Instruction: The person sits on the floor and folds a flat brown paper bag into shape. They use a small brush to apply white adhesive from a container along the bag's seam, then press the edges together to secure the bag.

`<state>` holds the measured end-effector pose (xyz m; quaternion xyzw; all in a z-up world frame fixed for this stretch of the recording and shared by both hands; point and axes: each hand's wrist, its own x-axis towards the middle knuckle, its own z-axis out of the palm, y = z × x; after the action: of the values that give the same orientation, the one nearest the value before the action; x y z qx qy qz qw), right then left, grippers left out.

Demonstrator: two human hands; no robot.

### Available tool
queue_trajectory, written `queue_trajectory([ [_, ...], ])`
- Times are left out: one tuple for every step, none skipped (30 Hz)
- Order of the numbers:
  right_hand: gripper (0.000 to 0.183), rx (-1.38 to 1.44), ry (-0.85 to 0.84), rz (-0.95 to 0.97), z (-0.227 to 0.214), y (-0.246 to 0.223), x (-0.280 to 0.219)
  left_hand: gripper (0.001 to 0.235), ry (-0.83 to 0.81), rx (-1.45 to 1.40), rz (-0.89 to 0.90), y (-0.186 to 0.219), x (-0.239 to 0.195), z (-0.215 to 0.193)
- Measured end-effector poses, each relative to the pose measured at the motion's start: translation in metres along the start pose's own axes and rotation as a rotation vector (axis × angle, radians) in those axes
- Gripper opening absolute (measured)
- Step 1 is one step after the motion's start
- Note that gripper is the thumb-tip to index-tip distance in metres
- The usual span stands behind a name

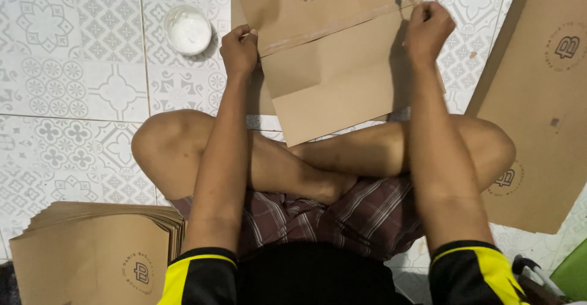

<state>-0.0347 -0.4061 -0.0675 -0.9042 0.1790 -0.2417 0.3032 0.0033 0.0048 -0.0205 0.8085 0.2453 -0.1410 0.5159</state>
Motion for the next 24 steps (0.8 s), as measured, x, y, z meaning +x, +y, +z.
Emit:
queue_trajectory([
  [0.021,-0.020,-0.009,-0.075,-0.005,0.003,0.005,0.017,0.000,0.015,0.008,-0.002,-0.004,0.000],
  [0.021,-0.022,-0.015,-0.071,-0.016,0.002,0.014,0.017,-0.002,0.018,0.002,-0.008,0.001,0.002],
  [0.023,-0.074,-0.139,-0.163,-0.028,0.002,0.023,0.020,0.005,0.045,0.047,-0.012,0.006,0.005],
  [0.026,-0.125,-0.264,-0.254,-0.040,0.002,0.032,0.024,0.011,0.071,0.093,-0.016,0.012,0.007],
  [0.026,-0.128,-0.257,-0.257,-0.045,0.007,0.034,0.024,0.009,0.067,0.100,-0.019,0.014,0.009],
  [0.027,-0.206,-0.318,-0.260,-0.051,0.013,0.036,0.023,0.016,0.076,0.110,-0.021,0.017,0.012],
  [0.028,-0.283,-0.386,-0.261,-0.057,0.018,0.036,0.022,0.026,0.088,0.114,-0.025,0.017,0.013],
  [0.028,-0.284,-0.385,-0.263,-0.048,0.036,0.035,0.022,0.026,0.086,0.115,-0.027,0.020,0.015],
  [0.021,-0.266,-0.352,-0.260,-0.038,0.052,0.031,0.019,0.038,0.114,0.151,-0.030,0.024,0.016],
  [0.021,-0.249,-0.320,-0.257,-0.028,0.069,0.028,0.016,0.050,0.143,0.187,-0.032,0.027,0.018],
  [0.021,-0.255,-0.307,-0.254,-0.022,0.048,0.023,0.016,0.043,0.140,0.199,-0.037,0.031,0.016],
  [0.020,-0.177,-0.340,-0.176,-0.017,0.027,0.018,0.021,0.043,0.137,0.214,-0.041,0.034,0.016],
  [0.021,-0.096,-0.374,-0.093,-0.013,0.008,0.010,0.027,0.041,0.141,0.226,-0.046,0.034,0.015],
  [0.021,-0.100,-0.363,-0.085,-0.023,0.001,0.010,0.027,0.031,0.143,0.236,-0.040,0.031,0.017],
  [0.019,-0.149,-0.409,-0.023,-0.028,-0.009,0.010,0.024,0.023,0.156,0.192,-0.035,0.028,0.014],
  [0.019,-0.196,-0.455,0.040,-0.032,-0.019,0.009,0.021,0.015,0.169,0.149,-0.031,0.026,0.010],
  [0.019,-0.198,-0.447,0.040,-0.036,-0.022,0.013,0.021,0.012,0.168,0.156,-0.028,0.026,0.011],
  [0.018,-0.248,-0.371,0.119,-0.039,-0.024,0.017,0.020,0.003,0.158,0.134,-0.026,0.025,0.010],
  [0.018,-0.297,-0.306,0.201,-0.043,-0.026,0.015,0.018,-0.005,0.154,0.102,-0.028,0.020,0.008],
  [0.018,-0.297,-0.309,0.205,-0.037,-0.010,0.017,0.018,-0.008,0.158,0.099,-0.030,0.021,0.008],
  [0.017,-0.277,-0.273,0.092,-0.031,0.005,0.018,0.021,0.000,0.138,0.106,-0.031,0.023,0.009],
  [0.019,-0.255,-0.238,-0.022,-0.025,0.021,0.019,0.024,0.007,0.118,0.113,-0.032,0.026,0.009],
  [0.019,-0.252,-0.234,-0.025,-0.027,0.012,0.017,0.024,0.010,0.116,0.118,-0.028,0.024,0.009],
  [0.017,-0.210,-0.286,-0.031,-0.029,0.002,0.015,0.024,0.003,0.100,0.065,-0.024,0.022,0.009],
])
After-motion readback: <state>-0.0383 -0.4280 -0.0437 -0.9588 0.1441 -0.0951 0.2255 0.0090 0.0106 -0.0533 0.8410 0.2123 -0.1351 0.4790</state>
